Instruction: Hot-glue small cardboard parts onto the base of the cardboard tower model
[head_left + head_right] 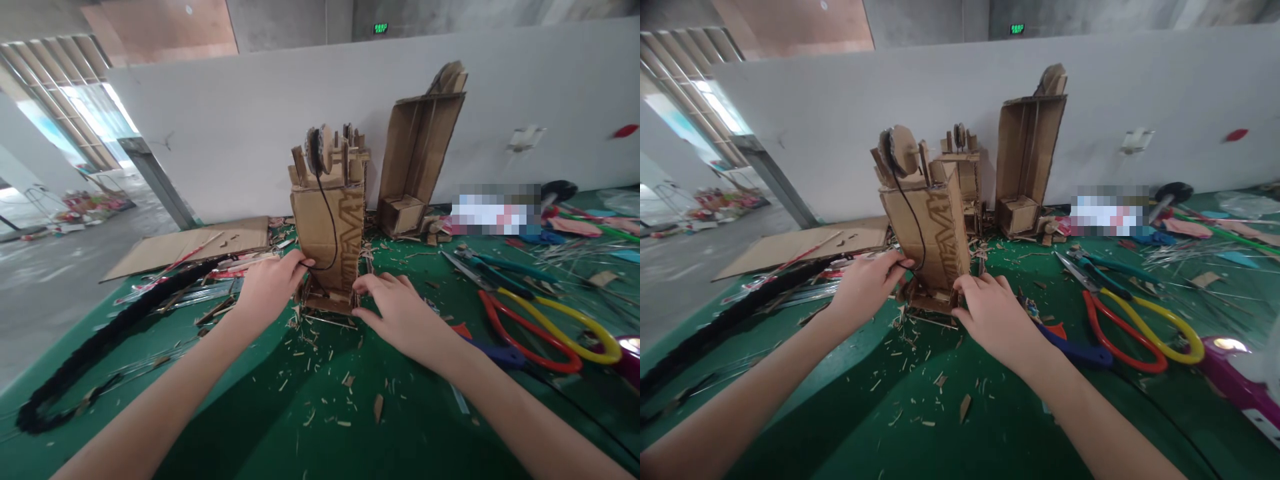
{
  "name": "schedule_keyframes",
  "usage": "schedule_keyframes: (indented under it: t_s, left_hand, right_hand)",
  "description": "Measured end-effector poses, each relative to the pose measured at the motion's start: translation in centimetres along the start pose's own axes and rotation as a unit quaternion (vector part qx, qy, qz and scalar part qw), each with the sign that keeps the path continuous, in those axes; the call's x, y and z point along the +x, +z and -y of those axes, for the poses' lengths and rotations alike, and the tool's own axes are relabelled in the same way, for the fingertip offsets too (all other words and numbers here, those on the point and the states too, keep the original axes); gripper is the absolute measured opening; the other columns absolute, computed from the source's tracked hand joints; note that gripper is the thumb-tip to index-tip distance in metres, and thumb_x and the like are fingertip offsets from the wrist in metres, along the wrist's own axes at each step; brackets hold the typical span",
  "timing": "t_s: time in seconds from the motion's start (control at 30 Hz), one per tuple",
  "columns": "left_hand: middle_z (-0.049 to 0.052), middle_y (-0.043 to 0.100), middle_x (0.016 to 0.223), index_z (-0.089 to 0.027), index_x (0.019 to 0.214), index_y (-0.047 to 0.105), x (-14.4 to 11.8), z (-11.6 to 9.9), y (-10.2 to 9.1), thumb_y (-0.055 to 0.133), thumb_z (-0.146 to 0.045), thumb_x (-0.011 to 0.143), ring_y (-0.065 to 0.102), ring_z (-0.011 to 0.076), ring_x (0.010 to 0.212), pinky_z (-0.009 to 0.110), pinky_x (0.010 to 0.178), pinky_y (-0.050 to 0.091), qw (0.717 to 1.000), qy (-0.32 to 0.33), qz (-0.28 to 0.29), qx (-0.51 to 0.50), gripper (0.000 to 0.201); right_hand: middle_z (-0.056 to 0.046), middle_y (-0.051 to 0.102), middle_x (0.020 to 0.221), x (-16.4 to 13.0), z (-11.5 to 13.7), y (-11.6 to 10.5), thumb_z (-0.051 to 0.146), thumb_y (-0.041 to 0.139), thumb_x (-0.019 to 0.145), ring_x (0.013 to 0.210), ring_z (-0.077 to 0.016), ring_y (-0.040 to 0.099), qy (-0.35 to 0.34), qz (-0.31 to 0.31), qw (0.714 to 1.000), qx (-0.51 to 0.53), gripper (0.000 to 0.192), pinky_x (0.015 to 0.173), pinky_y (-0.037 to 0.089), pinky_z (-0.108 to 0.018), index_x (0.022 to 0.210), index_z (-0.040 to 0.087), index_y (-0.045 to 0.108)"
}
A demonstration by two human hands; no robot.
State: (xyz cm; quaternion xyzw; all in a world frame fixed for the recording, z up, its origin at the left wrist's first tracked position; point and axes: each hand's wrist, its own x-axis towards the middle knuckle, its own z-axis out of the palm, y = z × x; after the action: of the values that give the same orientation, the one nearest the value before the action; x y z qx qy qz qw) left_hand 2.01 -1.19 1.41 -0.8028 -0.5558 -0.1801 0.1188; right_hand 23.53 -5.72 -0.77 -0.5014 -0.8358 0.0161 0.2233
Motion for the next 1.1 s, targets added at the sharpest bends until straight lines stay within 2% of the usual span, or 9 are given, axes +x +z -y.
schedule_keyframes:
  t_s: [0.17, 0.3, 0.47, 0.57, 0.67, 0.77, 0.9, 0.97, 1.1]
  left_hand:
    - [-0.001, 0.064, 0.057, -0.02, 0.094, 0.058, 0.0, -0.3, -0.1, 0.036, -0.031, 0.091, 0.061, 0.0194, 0.055, 0.025, 0.05, 0.036, 1.0, -0.019, 0.001, 0.011, 0.026]
    - [0.002, 0.064, 0.06, -0.02, 0.094, 0.06, -0.1, -0.5, -0.2, 0.036, -0.036, 0.091, 0.061, 0.0215, 0.057, 0.026, 0.049, 0.035, 0.999, -0.023, -0.011, 0.02, 0.029]
    - [0.001, 0.063, 0.061, -0.019, 0.083, 0.059, -0.1, -0.3, -1.2, 0.04, -0.042, 0.088, 0.059, 0.018, 0.058, 0.027, 0.054, 0.04, 0.995, -0.025, -0.007, -0.099, 0.03]
    - [0.0, 0.063, 0.063, -0.018, 0.08, 0.055, 0.2, -0.1, -1.7, 0.043, -0.039, 0.087, 0.058, 0.0129, 0.053, 0.026, 0.053, 0.045, 0.958, -0.022, 0.047, -0.28, 0.025]
    - [0.003, 0.066, 0.073, -0.018, 0.08, 0.055, 0.5, 0.2, -2.0, 0.045, -0.036, 0.086, 0.061, 0.0119, 0.059, 0.023, 0.052, 0.049, 0.905, -0.031, 0.083, -0.417, 0.021]
    - [0.005, 0.068, 0.083, -0.018, 0.088, 0.057, 0.5, 0.2, -2.1, 0.05, -0.034, 0.084, 0.065, 0.0135, 0.073, 0.025, 0.062, 0.053, 0.885, -0.022, 0.082, -0.458, 0.017]
    - [0.005, 0.068, 0.089, -0.018, 0.092, 0.055, 0.4, 0.1, -1.5, 0.048, -0.026, 0.085, 0.065, 0.0136, 0.081, 0.028, 0.075, 0.054, 0.865, -0.023, 0.08, -0.495, 0.012]
    - [0.006, 0.068, 0.09, -0.017, 0.095, 0.055, 0.3, 0.1, -1.0, 0.043, -0.024, 0.088, 0.065, 0.0139, 0.082, 0.03, 0.077, 0.054, 0.869, -0.025, 0.07, -0.489, 0.016]
    - [0.005, 0.067, 0.092, -0.018, 0.096, 0.059, 0.0, 0.4, -0.2, 0.034, -0.016, 0.088, 0.063, 0.014, 0.089, 0.032, 0.083, 0.051, 0.921, 0.048, 0.032, -0.386, 0.027]
  right_hand:
    - [-0.005, 0.062, 0.096, -0.1, 0.0, 0.2, 0.02, 0.055, 0.08, 0.09, -0.0227, 0.053, -0.042, -0.019, 0.998, -0.043, 0.016, 0.078, 0.038, -0.038, 0.096, 0.018, 0.054]
    - [-0.006, 0.061, 0.099, 0.0, 0.4, 0.2, 0.021, 0.054, 0.081, 0.092, -0.0239, 0.051, -0.054, -0.01, 0.996, -0.075, 0.019, 0.079, 0.038, -0.04, 0.099, 0.017, 0.054]
    - [-0.007, 0.06, 0.101, -0.6, 0.2, -3.0, 0.033, 0.049, 0.083, 0.093, -0.0254, 0.053, -0.043, 0.009, 0.994, -0.099, 0.029, 0.077, 0.039, -0.041, 0.107, 0.019, 0.053]
    - [-0.006, 0.062, 0.084, -2.9, -2.0, -5.2, 0.026, 0.046, 0.079, 0.075, -0.0241, 0.056, 0.013, 0.044, 0.987, -0.152, 0.017, 0.064, 0.04, -0.039, 0.092, 0.023, 0.057]
    - [-0.01, 0.062, 0.076, -6.1, -5.0, -5.3, 0.021, 0.051, 0.066, 0.067, -0.0273, 0.056, 0.043, 0.062, 0.971, -0.225, 0.017, 0.058, 0.039, -0.041, 0.08, 0.021, 0.059]
    - [-0.01, 0.06, 0.074, -8.4, -6.4, -3.7, 0.013, 0.05, 0.059, 0.067, -0.0291, 0.058, 0.053, 0.076, 0.963, -0.252, 0.027, 0.056, 0.041, -0.041, 0.082, 0.021, 0.06]
    - [-0.014, 0.057, 0.082, -8.8, -5.7, -2.1, 0.01, 0.05, 0.057, 0.066, -0.0288, 0.058, 0.082, 0.08, 0.951, -0.289, 0.033, 0.049, 0.043, -0.038, 0.087, 0.018, 0.06]
    - [-0.014, 0.056, 0.082, -8.5, -5.3, -2.2, 0.01, 0.049, 0.058, 0.061, -0.0259, 0.057, 0.09, 0.081, 0.951, -0.286, 0.026, 0.046, 0.043, -0.035, 0.08, 0.018, 0.058]
    - [-0.018, 0.055, 0.1, -8.7, -5.0, -2.9, 0.015, 0.048, 0.062, 0.064, -0.0261, 0.059, 0.093, 0.017, 0.965, -0.245, 0.027, 0.053, 0.046, -0.039, 0.088, 0.017, 0.055]
